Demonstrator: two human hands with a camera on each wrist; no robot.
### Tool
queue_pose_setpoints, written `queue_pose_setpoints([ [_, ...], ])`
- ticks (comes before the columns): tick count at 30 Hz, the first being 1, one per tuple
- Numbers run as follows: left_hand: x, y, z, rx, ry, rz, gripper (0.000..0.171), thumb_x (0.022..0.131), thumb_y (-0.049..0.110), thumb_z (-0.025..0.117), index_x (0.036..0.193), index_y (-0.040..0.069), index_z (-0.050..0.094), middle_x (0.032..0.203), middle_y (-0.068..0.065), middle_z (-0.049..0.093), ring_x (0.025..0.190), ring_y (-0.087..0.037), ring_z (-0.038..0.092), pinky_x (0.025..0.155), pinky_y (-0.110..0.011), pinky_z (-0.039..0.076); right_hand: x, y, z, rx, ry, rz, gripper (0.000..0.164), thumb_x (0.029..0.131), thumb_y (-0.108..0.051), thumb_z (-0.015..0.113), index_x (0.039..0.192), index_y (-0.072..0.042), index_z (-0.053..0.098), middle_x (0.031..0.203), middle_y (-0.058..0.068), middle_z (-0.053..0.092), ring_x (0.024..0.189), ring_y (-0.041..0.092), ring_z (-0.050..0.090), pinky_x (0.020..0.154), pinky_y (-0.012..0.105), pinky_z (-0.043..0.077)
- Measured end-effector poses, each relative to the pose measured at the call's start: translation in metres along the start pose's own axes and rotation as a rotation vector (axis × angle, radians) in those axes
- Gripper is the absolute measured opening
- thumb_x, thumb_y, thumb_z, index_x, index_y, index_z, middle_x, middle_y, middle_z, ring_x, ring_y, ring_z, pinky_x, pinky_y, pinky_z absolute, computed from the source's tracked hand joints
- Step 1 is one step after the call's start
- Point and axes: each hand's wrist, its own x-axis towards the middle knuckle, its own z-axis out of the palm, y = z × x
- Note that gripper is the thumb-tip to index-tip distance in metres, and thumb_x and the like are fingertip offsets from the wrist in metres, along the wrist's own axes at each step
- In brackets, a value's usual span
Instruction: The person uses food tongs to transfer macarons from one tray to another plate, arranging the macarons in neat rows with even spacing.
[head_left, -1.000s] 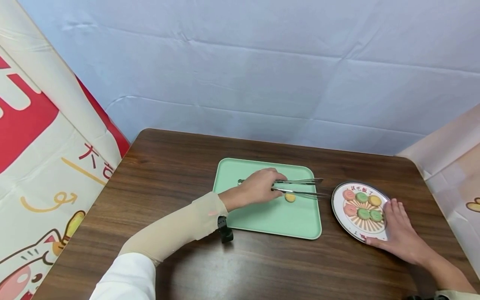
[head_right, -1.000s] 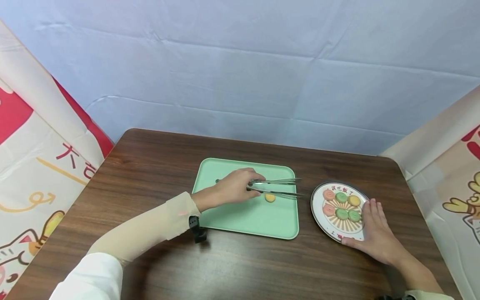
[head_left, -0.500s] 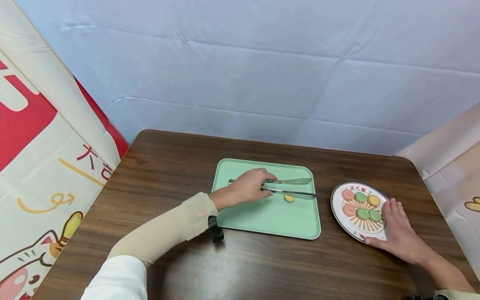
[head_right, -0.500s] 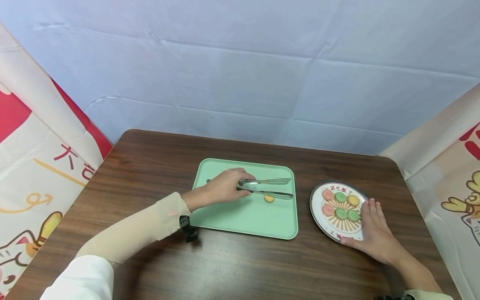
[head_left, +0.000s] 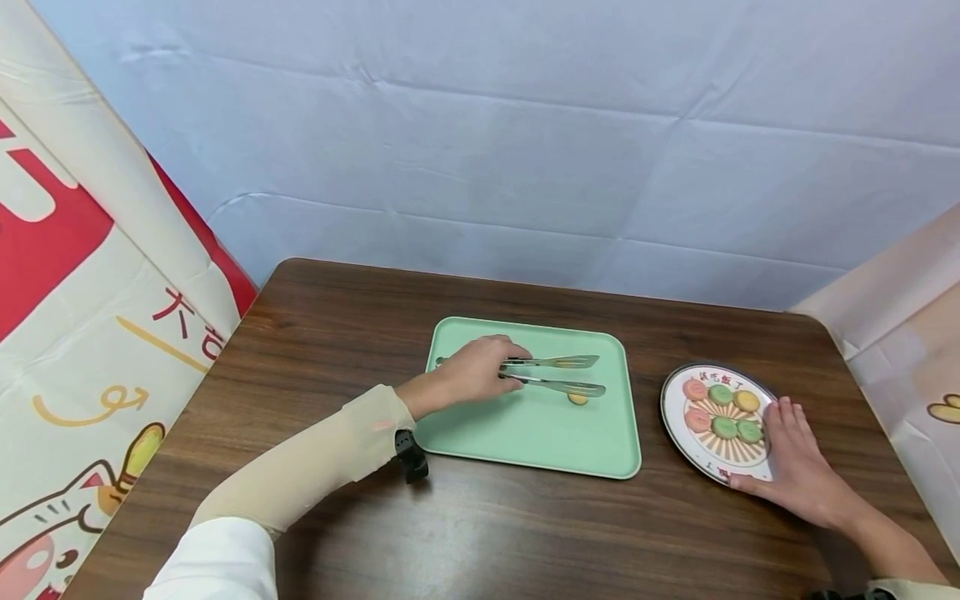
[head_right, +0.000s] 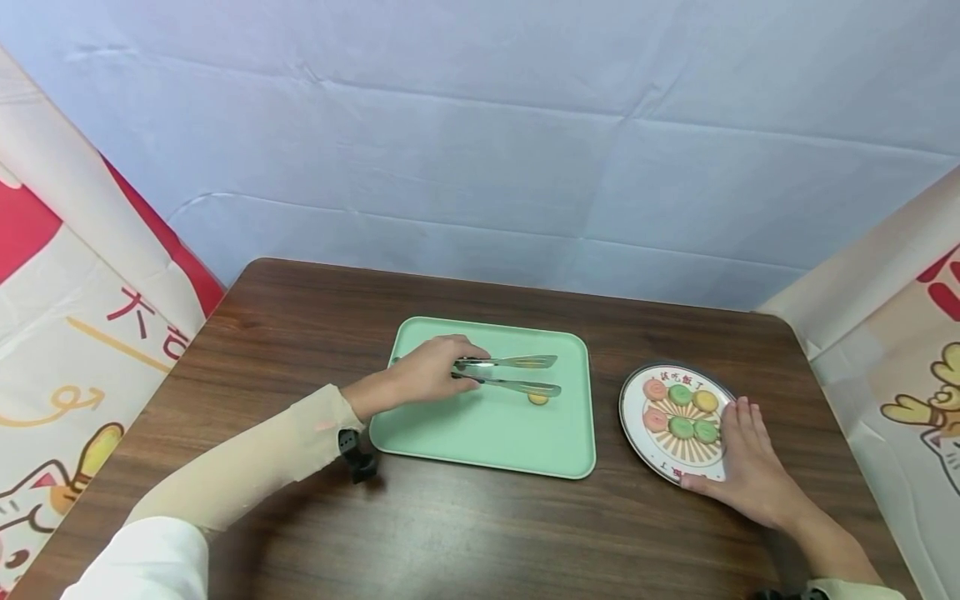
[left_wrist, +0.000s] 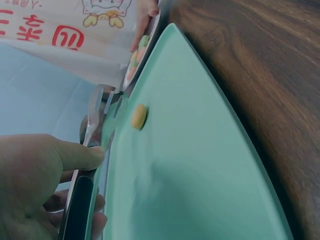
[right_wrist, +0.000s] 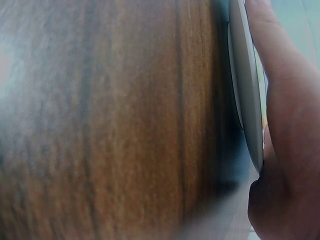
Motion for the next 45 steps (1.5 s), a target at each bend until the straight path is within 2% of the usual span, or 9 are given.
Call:
queue_pose_setpoints([
  [7, -0.004, -0.010, 0.001, -0.017, -0.006, -0.014, 0.044, 0.096, 0.023, 0.074, 0.138, 0.013, 0.065, 0.125, -0.006, 0.067, 0.091, -0.016, 0.059, 0.075, -0.032, 0.046, 0.000, -0.002, -0.002, -0.006, -0.004, 0.004, 0.132, 0.083, -0.045, 0.081, 0.149, 0.024, -0.010, 0.153, 0.047, -0.017, 0.145, 0.050, -0.028, 0.114, 0.039, -0.028],
  [17, -0.007, -0.017, 0.001, -0.038, -0.011, -0.016, 0.042, 0.095, 0.021, 0.075, 0.136, 0.012, 0.067, 0.123, -0.006, 0.068, 0.095, -0.015, 0.061, 0.078, -0.032, 0.048, -0.002, -0.003, -0.001, 0.000, 0.006, -0.011, 0.132, 0.084, -0.045, 0.081, 0.149, 0.024, -0.011, 0.153, 0.047, -0.019, 0.145, 0.049, -0.029, 0.115, 0.038, -0.027],
  [29, -0.008, -0.019, 0.002, -0.053, -0.048, -0.005, 0.041, 0.095, 0.018, 0.076, 0.134, 0.011, 0.068, 0.121, -0.008, 0.068, 0.099, -0.020, 0.063, 0.081, -0.034, 0.050, -0.002, -0.003, -0.002, 0.003, 0.003, -0.007, 0.132, 0.083, -0.044, 0.082, 0.149, 0.023, -0.011, 0.153, 0.046, -0.019, 0.145, 0.048, -0.029, 0.115, 0.037, -0.027],
  [36, -0.006, -0.018, 0.006, -0.045, -0.061, -0.007, 0.041, 0.095, 0.018, 0.076, 0.135, 0.012, 0.068, 0.124, -0.006, 0.068, 0.106, -0.018, 0.064, 0.085, -0.034, 0.052, -0.002, -0.003, -0.002, -0.007, 0.013, -0.015, 0.132, 0.083, -0.044, 0.082, 0.149, 0.023, -0.011, 0.153, 0.046, -0.018, 0.145, 0.047, -0.029, 0.115, 0.037, -0.027],
  [45, -0.001, -0.014, 0.009, -0.030, -0.077, 0.020, 0.041, 0.096, 0.019, 0.075, 0.136, 0.012, 0.067, 0.124, -0.006, 0.067, 0.105, -0.018, 0.064, 0.085, -0.033, 0.052, -0.002, -0.004, -0.001, -0.009, 0.023, -0.020, 0.132, 0.081, -0.042, 0.083, 0.149, 0.025, -0.008, 0.153, 0.048, -0.015, 0.146, 0.047, -0.027, 0.116, 0.038, -0.026],
])
